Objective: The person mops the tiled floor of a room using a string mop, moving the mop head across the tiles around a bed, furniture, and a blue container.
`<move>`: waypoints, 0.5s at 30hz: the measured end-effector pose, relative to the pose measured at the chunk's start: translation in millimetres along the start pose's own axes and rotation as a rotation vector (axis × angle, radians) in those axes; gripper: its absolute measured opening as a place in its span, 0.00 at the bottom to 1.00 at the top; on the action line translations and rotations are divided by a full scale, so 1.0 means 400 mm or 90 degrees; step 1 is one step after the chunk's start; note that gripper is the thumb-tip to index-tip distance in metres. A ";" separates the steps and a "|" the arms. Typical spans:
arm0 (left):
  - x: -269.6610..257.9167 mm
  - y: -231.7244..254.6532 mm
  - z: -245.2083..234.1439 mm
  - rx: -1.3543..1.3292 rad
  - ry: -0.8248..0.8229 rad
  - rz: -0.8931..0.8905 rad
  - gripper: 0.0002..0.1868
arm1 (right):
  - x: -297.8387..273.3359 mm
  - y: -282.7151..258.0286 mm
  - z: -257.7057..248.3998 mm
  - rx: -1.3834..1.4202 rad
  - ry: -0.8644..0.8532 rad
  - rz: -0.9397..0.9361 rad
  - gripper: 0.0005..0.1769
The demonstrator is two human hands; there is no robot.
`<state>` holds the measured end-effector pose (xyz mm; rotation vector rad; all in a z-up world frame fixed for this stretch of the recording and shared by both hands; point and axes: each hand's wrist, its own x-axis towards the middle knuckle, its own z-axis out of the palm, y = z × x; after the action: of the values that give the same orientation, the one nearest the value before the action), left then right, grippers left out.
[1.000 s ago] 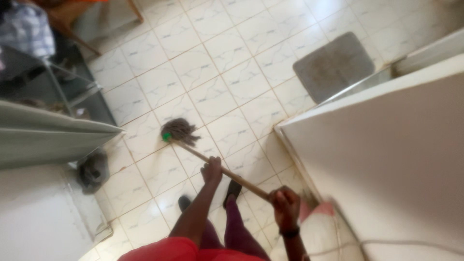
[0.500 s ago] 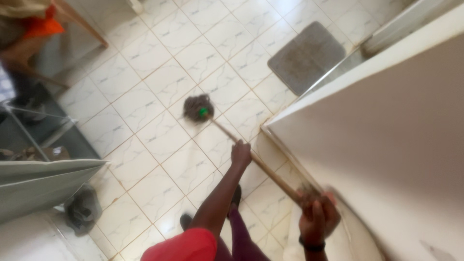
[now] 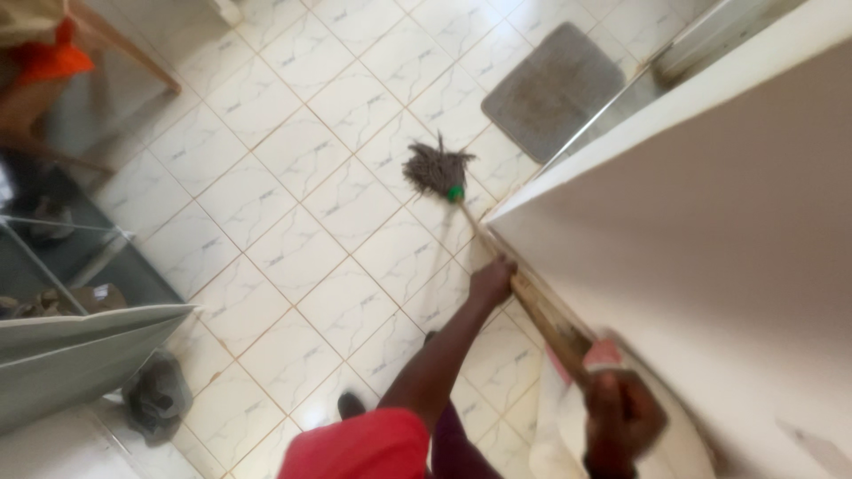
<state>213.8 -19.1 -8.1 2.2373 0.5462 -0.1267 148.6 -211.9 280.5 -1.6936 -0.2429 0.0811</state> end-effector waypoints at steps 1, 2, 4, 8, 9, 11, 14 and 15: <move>-0.032 0.005 -0.011 0.010 -0.014 0.002 0.06 | 0.022 -0.033 -0.026 0.015 -0.007 0.032 0.18; -0.058 0.010 -0.011 0.019 -0.030 0.006 0.06 | 0.034 -0.060 -0.043 0.027 -0.012 0.064 0.16; -0.077 0.012 0.007 0.027 -0.020 0.018 0.06 | 0.052 -0.094 -0.051 -0.028 -0.005 0.057 0.16; -0.003 -0.040 0.084 -0.016 0.061 0.053 0.04 | 0.055 -0.092 -0.012 -0.122 0.008 -0.017 0.18; 0.020 -0.061 0.103 -0.028 0.076 0.061 0.04 | 0.050 -0.077 0.001 -0.177 0.000 -0.044 0.15; 0.067 -0.096 0.122 -0.055 0.100 0.078 0.04 | 0.029 -0.041 0.030 -0.291 -0.015 -0.094 0.11; 0.141 -0.136 0.093 -0.017 0.150 0.066 0.06 | 0.029 0.041 0.109 -0.395 -0.108 -0.145 0.12; 0.163 -0.142 0.074 -0.015 0.112 0.019 0.06 | 0.033 0.063 0.141 -0.396 -0.129 -0.156 0.13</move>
<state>251.2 14.3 -84.5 2.2459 0.6036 0.0922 153.3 -157.6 249.0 -2.2586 -0.6800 -0.0095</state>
